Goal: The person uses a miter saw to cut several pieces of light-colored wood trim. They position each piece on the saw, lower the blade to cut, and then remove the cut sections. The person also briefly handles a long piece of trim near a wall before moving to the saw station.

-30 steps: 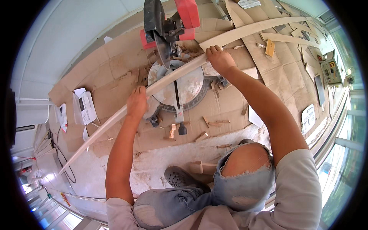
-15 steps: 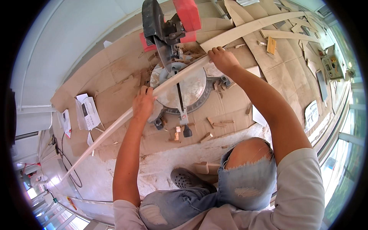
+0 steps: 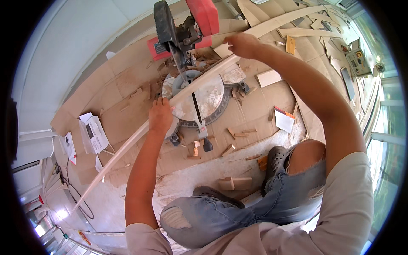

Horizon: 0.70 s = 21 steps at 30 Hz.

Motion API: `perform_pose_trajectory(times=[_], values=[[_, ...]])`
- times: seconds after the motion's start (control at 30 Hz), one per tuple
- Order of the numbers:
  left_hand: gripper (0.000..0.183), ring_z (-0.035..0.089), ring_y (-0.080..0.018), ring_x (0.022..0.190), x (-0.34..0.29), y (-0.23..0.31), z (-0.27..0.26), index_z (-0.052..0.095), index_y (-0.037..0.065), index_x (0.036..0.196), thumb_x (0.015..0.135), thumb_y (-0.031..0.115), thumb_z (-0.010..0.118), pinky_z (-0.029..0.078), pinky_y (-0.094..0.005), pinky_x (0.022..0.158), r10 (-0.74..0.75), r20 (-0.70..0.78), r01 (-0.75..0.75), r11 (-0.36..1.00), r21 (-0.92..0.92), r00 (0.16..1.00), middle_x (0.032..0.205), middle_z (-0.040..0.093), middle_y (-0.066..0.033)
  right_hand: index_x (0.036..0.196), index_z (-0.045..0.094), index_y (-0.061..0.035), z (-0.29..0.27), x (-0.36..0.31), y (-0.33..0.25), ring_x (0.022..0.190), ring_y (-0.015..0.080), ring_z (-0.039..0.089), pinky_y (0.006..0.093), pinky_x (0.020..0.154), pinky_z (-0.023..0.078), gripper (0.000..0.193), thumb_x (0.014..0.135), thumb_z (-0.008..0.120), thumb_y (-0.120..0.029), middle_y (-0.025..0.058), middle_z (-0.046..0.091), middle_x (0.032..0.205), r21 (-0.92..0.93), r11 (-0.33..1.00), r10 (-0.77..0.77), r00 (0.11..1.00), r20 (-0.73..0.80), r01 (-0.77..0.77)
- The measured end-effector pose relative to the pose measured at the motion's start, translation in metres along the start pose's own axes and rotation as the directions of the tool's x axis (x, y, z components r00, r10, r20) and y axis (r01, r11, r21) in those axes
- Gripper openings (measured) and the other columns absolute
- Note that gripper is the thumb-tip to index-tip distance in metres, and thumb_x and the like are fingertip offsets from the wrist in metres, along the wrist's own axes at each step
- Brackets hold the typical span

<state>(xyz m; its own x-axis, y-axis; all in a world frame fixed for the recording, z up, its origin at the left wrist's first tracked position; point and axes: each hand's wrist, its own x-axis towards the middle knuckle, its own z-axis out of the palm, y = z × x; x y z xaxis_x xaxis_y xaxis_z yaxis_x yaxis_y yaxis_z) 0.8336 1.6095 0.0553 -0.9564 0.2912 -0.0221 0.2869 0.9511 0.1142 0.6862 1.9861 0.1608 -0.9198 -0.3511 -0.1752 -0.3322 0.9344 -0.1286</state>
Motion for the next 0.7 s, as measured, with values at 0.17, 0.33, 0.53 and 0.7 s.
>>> perform_pose_trajectory(times=[0.17,0.33,0.53,0.7], values=[[0.027,0.062,-0.0315,0.103,0.002,0.003,-0.003,0.058,0.004,0.104,0.092,0.027,0.069,0.052,-0.0449,0.086,0.046,-0.009,-0.046,0.999,-0.029,0.999,0.105,0.064,-0.0128,0.140,0.051,0.0044,-0.213,0.006,-0.020,0.108,0.0270,0.068,0.0394,0.094,0.051,0.074,0.097,0.056,-0.055,0.0241,0.069,0.118,0.787,0.616,-0.003,0.999,0.047,-0.036],[0.028,0.063,-0.0322,0.102,0.008,0.005,-0.002,0.058,0.004,0.104,0.092,0.026,0.069,0.053,-0.0449,0.085,0.068,-0.011,-0.068,0.997,-0.022,0.998,0.104,0.065,-0.0142,0.121,0.068,0.0091,-0.204,0.076,-0.098,0.107,0.0325,0.070,0.0444,0.091,0.053,0.076,0.095,0.057,-0.061,0.0257,0.070,0.121,0.290,0.956,0.120,0.965,-0.233,-0.049],[0.030,0.064,-0.0336,0.100,0.008,0.002,-0.008,0.057,0.002,0.103,0.092,0.027,0.070,0.055,-0.0448,0.081,0.084,0.001,-0.084,0.996,-0.003,0.996,0.103,0.066,-0.0152,0.126,0.071,-0.0109,-0.173,0.108,-0.074,0.107,0.0382,0.068,0.0462,0.096,0.052,0.043,0.098,0.055,-0.039,0.0228,0.071,0.117,-0.037,0.994,-0.114,0.937,-0.330,0.108],[0.031,0.064,-0.0343,0.101,0.008,0.006,0.001,0.058,0.002,0.104,0.093,0.028,0.069,0.055,-0.0450,0.082,0.100,-0.020,-0.100,0.995,0.000,0.995,0.104,0.067,-0.0167,0.113,0.074,-0.0106,-0.162,0.061,-0.091,0.100,0.0391,0.071,0.0460,0.089,0.056,0.031,0.094,0.055,-0.026,0.0210,0.073,0.104,-0.156,0.980,-0.178,0.894,-0.412,0.123]])
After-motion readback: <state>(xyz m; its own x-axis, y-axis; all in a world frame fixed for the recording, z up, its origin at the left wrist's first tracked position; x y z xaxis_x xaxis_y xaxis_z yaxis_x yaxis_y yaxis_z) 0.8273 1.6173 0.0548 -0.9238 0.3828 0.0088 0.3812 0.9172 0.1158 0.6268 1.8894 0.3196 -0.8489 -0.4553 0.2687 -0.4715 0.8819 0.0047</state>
